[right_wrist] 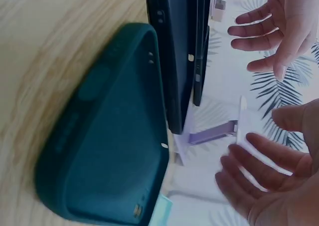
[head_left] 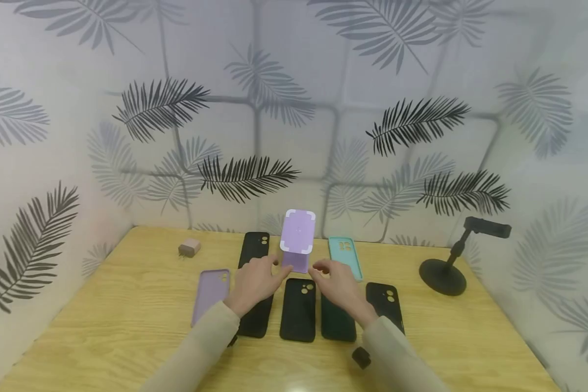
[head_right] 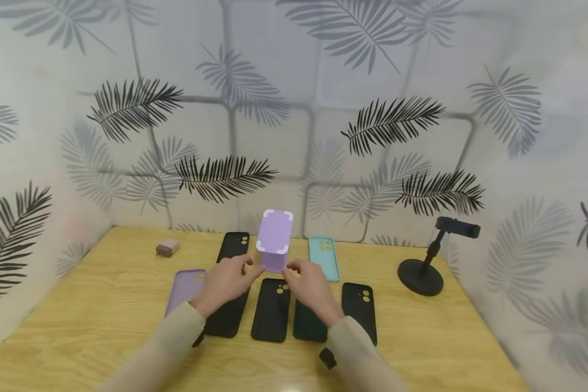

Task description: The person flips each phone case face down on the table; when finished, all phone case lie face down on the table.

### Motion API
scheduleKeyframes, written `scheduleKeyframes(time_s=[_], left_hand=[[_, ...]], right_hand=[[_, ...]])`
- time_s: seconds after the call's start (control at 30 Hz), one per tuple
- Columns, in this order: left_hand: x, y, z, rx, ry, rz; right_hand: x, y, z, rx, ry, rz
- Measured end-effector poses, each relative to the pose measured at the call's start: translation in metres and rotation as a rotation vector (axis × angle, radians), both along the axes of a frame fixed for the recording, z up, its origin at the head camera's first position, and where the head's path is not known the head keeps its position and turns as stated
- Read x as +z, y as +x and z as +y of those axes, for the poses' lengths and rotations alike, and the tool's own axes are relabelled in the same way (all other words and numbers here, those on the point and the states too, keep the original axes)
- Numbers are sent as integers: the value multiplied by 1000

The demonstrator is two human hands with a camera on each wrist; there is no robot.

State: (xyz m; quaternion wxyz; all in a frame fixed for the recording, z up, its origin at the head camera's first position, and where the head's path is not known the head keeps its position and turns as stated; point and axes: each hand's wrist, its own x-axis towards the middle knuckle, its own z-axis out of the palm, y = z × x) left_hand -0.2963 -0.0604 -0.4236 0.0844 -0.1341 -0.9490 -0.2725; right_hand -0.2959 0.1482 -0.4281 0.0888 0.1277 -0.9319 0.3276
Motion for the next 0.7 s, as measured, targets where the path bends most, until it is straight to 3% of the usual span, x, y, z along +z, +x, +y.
scheduleKeyframes(time_s=[0.2, 0.4, 0.57, 0.7], left_hand=[[-2, -12, -14, 13, 180, -133], [-2, -28, -29, -1, 412, -327], [0, -39, -45, 1, 392, -401], [-4, -47, -60, 14, 449, -421]], right_hand=[[-6, -10, -9, 124, -208, -105], [-14, -20, -25, 261, -318, -255], [-17, -31, -41, 303, -301, -281], [-19, -39, -53, 351, -263, -283]])
